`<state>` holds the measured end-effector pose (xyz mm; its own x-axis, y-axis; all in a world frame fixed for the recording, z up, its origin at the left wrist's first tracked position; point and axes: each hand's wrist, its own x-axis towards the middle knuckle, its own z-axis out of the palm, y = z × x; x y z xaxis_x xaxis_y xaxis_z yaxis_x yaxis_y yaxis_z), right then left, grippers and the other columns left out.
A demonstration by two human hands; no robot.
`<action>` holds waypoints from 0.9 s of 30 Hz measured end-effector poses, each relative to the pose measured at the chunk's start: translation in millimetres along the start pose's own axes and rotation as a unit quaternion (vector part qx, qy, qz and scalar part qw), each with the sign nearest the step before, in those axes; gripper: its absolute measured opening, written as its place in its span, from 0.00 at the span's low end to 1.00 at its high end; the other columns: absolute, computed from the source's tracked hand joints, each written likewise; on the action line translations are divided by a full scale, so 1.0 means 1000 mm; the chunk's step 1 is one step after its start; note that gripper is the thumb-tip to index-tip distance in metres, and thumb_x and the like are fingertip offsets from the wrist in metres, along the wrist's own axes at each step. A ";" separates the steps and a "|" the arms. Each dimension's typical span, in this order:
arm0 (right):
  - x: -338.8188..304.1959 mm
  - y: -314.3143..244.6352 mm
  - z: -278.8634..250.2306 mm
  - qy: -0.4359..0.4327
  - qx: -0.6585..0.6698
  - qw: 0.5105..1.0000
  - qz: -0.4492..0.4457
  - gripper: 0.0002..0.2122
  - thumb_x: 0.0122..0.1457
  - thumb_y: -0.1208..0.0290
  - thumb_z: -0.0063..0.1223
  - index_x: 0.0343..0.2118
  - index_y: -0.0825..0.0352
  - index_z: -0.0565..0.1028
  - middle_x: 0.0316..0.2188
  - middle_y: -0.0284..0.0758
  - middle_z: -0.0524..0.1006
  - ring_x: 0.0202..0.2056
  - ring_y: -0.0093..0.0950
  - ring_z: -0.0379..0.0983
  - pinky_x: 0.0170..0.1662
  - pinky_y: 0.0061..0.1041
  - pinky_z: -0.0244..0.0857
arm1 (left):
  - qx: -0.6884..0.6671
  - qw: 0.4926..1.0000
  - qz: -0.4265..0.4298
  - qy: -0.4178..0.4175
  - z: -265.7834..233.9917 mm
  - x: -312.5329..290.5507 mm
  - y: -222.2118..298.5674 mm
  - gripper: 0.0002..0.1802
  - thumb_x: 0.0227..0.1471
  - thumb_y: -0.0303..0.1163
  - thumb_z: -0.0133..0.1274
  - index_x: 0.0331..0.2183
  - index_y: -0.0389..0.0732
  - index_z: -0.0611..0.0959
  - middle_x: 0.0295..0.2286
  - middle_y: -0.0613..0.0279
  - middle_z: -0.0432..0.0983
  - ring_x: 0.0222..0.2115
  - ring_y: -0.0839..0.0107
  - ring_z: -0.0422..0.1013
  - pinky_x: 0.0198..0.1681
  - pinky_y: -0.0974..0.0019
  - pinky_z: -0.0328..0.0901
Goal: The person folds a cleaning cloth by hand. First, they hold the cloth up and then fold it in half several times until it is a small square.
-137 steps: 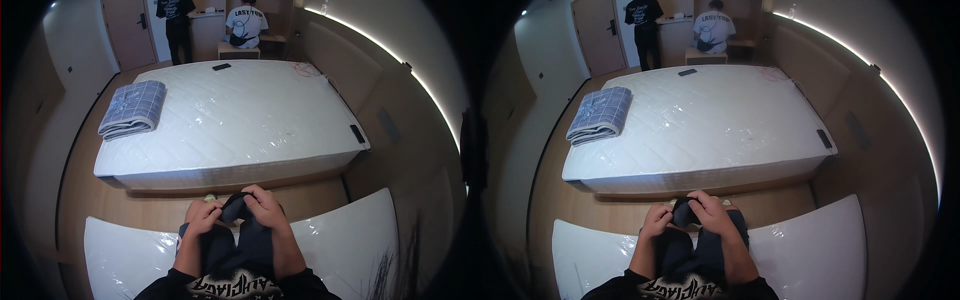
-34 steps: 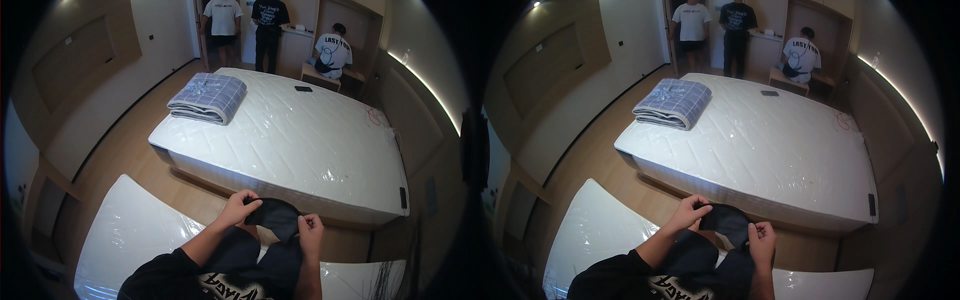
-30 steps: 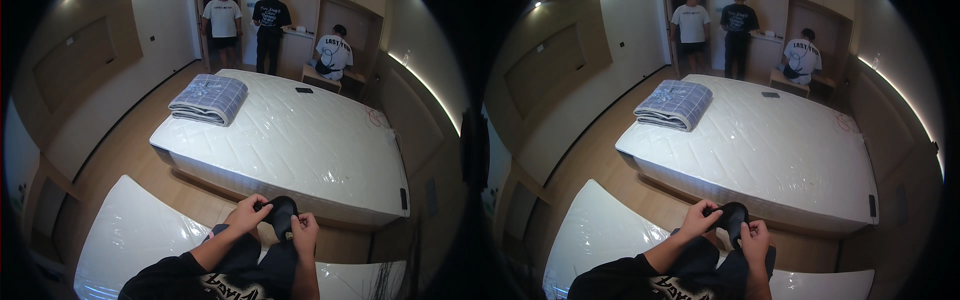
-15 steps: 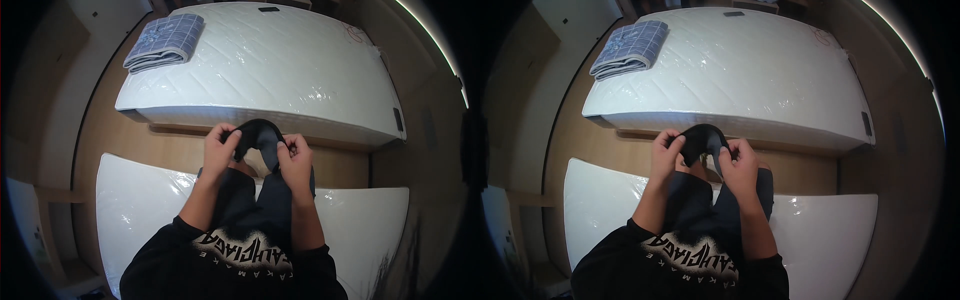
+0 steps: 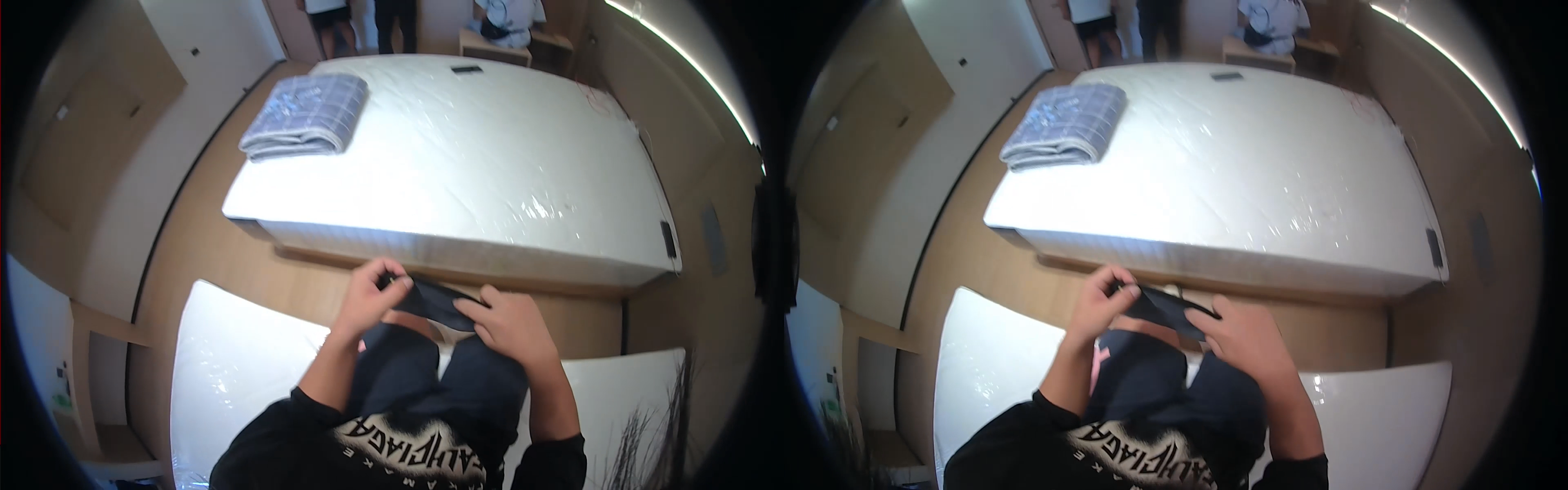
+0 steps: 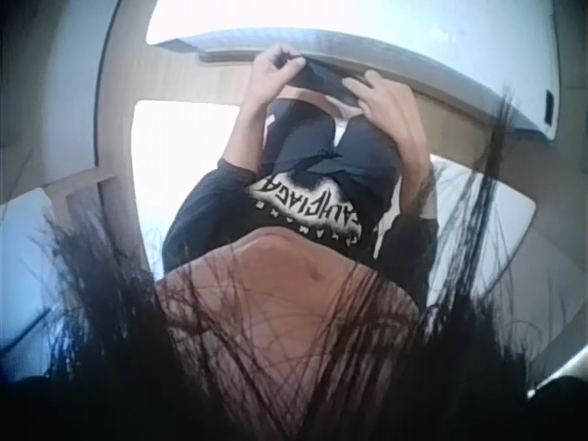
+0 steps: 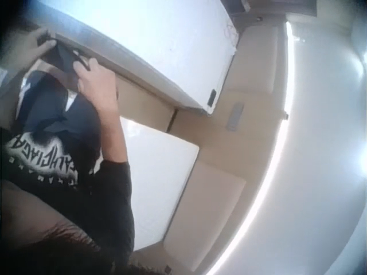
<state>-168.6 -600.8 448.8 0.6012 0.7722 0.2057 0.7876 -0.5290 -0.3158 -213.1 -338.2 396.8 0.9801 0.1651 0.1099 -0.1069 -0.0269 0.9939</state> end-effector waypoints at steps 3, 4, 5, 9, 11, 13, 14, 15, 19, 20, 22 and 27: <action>-0.005 -0.002 -0.007 -0.004 0.007 0.999 0.052 0.19 0.47 0.72 0.54 0.45 0.56 0.77 0.32 0.37 0.75 0.31 0.40 0.75 0.36 0.37 0.70 | 0.013 0.999 -0.035 -0.033 0.007 -0.007 0.012 0.07 0.51 0.24 0.59 0.33 0.39 0.77 0.27 0.73 0.72 0.30 0.84 0.66 0.33 0.76 0.62; -0.004 0.002 -0.003 0.004 0.001 0.999 0.045 0.19 0.47 0.72 0.54 0.45 0.56 0.77 0.32 0.37 0.75 0.31 0.40 0.75 0.36 0.37 0.70 | 0.033 0.998 -0.049 -0.039 0.009 -0.006 0.013 0.07 0.51 0.25 0.59 0.33 0.39 0.77 0.26 0.73 0.72 0.29 0.83 0.66 0.32 0.76 0.62; -0.003 0.003 0.001 0.020 0.049 0.997 0.062 0.19 0.47 0.72 0.53 0.45 0.57 0.76 0.34 0.39 0.77 0.34 0.41 0.75 0.39 0.37 0.70 | 0.070 0.997 -0.007 -0.033 0.009 -0.007 0.013 0.07 0.50 0.26 0.60 0.32 0.38 0.77 0.26 0.72 0.73 0.27 0.83 0.67 0.31 0.76 0.62; 0.011 -0.003 0.005 -0.009 0.112 0.984 0.139 0.21 0.47 0.71 0.49 0.48 0.62 0.73 0.39 0.45 0.79 0.40 0.45 0.76 0.45 0.39 0.70 | 0.177 0.978 0.113 -0.011 0.018 -0.007 0.020 0.08 0.48 0.28 0.61 0.31 0.36 0.79 0.26 0.63 0.75 0.25 0.79 0.70 0.26 0.73 0.64; 0.017 -0.006 0.012 -0.018 0.111 0.980 0.163 0.22 0.47 0.70 0.49 0.49 0.63 0.73 0.38 0.47 0.78 0.39 0.45 0.76 0.44 0.39 0.70 | 0.192 0.972 0.134 -0.005 0.025 -0.009 0.015 0.09 0.48 0.28 0.62 0.31 0.36 0.79 0.26 0.59 0.75 0.24 0.73 0.72 0.24 0.70 0.64; 0.020 -0.008 0.022 0.012 0.146 0.972 0.185 0.24 0.47 0.70 0.49 0.51 0.66 0.71 0.36 0.49 0.78 0.38 0.47 0.76 0.42 0.40 0.70 | 0.224 0.962 0.158 0.010 0.033 -0.008 0.011 0.09 0.47 0.28 0.62 0.30 0.36 0.79 0.26 0.58 0.75 0.24 0.70 0.72 0.24 0.69 0.64; 0.019 -0.005 0.031 0.013 0.144 0.972 0.186 0.24 0.47 0.70 0.49 0.51 0.66 0.71 0.36 0.49 0.78 0.38 0.47 0.76 0.42 0.40 0.70 | 0.254 0.950 0.181 0.022 0.039 -0.007 0.009 0.09 0.47 0.28 0.62 0.30 0.36 0.79 0.26 0.57 0.74 0.23 0.67 0.72 0.23 0.69 0.64; 0.019 -0.001 0.042 0.044 0.174 0.966 0.188 0.25 0.47 0.71 0.50 0.52 0.68 0.70 0.33 0.50 0.78 0.36 0.47 0.76 0.41 0.39 0.70 | 0.236 0.954 0.182 0.028 0.045 -0.006 0.006 0.10 0.45 0.28 0.63 0.30 0.35 0.79 0.27 0.55 0.75 0.23 0.63 0.72 0.25 0.67 0.64; 0.027 0.001 0.055 0.073 0.242 0.945 0.206 0.26 0.49 0.71 0.50 0.53 0.72 0.68 0.30 0.49 0.77 0.33 0.49 0.75 0.39 0.41 0.69 | 0.247 0.934 0.257 0.030 0.054 -0.003 -0.012 0.10 0.45 0.27 0.63 0.31 0.36 0.80 0.28 0.55 0.75 0.24 0.61 0.72 0.28 0.63 0.65; 0.027 0.002 0.057 0.072 0.242 0.946 0.206 0.26 0.49 0.71 0.50 0.53 0.72 0.68 0.30 0.49 0.77 0.33 0.49 0.75 0.39 0.41 0.69 | 0.246 0.934 0.257 0.031 0.055 -0.004 -0.016 0.10 0.45 0.27 0.63 0.31 0.36 0.80 0.28 0.55 0.75 0.24 0.61 0.72 0.28 0.63 0.65; 0.027 0.004 0.064 0.085 0.318 0.911 0.250 0.25 0.49 0.73 0.52 0.53 0.73 0.69 0.26 0.44 0.75 0.26 0.39 0.74 0.33 0.33 0.69 | 0.241 0.938 0.251 -0.012 0.055 -0.005 -0.021 0.10 0.46 0.25 0.62 0.33 0.36 0.80 0.30 0.55 0.76 0.28 0.60 0.73 0.30 0.63 0.66; 0.020 0.004 0.080 0.138 0.380 0.875 0.266 0.25 0.51 0.75 0.54 0.54 0.74 0.68 0.25 0.37 0.73 0.24 0.24 0.72 0.29 0.25 0.67 | 0.207 0.951 0.227 -0.034 0.057 -0.014 -0.021 0.11 0.48 0.25 0.59 0.37 0.35 0.79 0.32 0.54 0.76 0.32 0.59 0.74 0.33 0.64 0.68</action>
<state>-164.5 -559.7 378.0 0.9480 0.3172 0.0253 0.1319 -0.3194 -0.9384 -215.2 -396.3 373.9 0.8588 -0.0204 0.5119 -0.4604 -0.4690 0.7537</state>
